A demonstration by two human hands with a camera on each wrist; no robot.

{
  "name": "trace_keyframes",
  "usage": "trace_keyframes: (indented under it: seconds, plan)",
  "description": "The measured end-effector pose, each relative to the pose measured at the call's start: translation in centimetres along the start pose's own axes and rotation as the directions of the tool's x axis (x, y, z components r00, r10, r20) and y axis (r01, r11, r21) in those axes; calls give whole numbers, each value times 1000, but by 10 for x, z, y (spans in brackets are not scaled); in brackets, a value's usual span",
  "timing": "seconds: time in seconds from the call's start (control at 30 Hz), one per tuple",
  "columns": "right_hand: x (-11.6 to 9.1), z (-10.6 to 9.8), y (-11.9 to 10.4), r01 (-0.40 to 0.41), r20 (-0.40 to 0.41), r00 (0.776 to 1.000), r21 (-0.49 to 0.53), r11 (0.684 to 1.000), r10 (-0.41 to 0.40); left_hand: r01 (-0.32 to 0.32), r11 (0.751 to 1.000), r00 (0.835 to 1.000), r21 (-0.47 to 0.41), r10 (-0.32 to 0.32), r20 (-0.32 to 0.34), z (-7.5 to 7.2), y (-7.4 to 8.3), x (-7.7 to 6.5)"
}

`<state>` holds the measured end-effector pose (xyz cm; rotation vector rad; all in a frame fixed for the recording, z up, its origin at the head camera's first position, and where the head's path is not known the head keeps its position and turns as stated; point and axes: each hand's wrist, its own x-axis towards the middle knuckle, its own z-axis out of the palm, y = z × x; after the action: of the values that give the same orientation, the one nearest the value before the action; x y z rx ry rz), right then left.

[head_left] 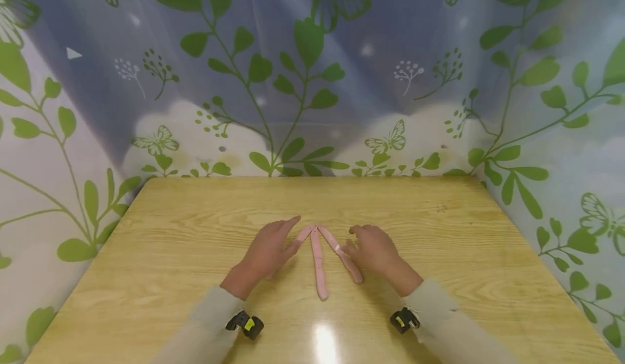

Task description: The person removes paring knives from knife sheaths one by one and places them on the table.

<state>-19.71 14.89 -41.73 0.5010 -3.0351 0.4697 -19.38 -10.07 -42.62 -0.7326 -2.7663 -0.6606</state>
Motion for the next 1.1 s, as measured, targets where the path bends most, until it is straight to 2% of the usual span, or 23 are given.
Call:
trace_keyframes:
  seconds: [0.23, 0.43, 0.63, 0.97, 1.1]
  plan:
    - [-3, 7, -2, -2, 8, 1000, 10, 1000, 2, -106, 994, 994, 39, 106, -13, 15, 11, 14]
    - [-4, 7, -3, -64, 56, 997, 58, 996, 61, -162, 983, 987, 82, 162, 10, 23, 20, 23]
    - [-5, 6, -4, -96, 100, 991, 56, 994, 90, -171, 974, 983, 151, 159, 90, 27, 28, 29]
    - [-5, 13, -1, -101, 111, 989, 48, 994, 96, -161, 972, 979, 172, 135, 155, 32, 35, 35]
    - [-6, 14, -1, -98, 124, 988, 59, 993, 90, -138, 974, 976, 181, 103, 190, 35, 38, 36]
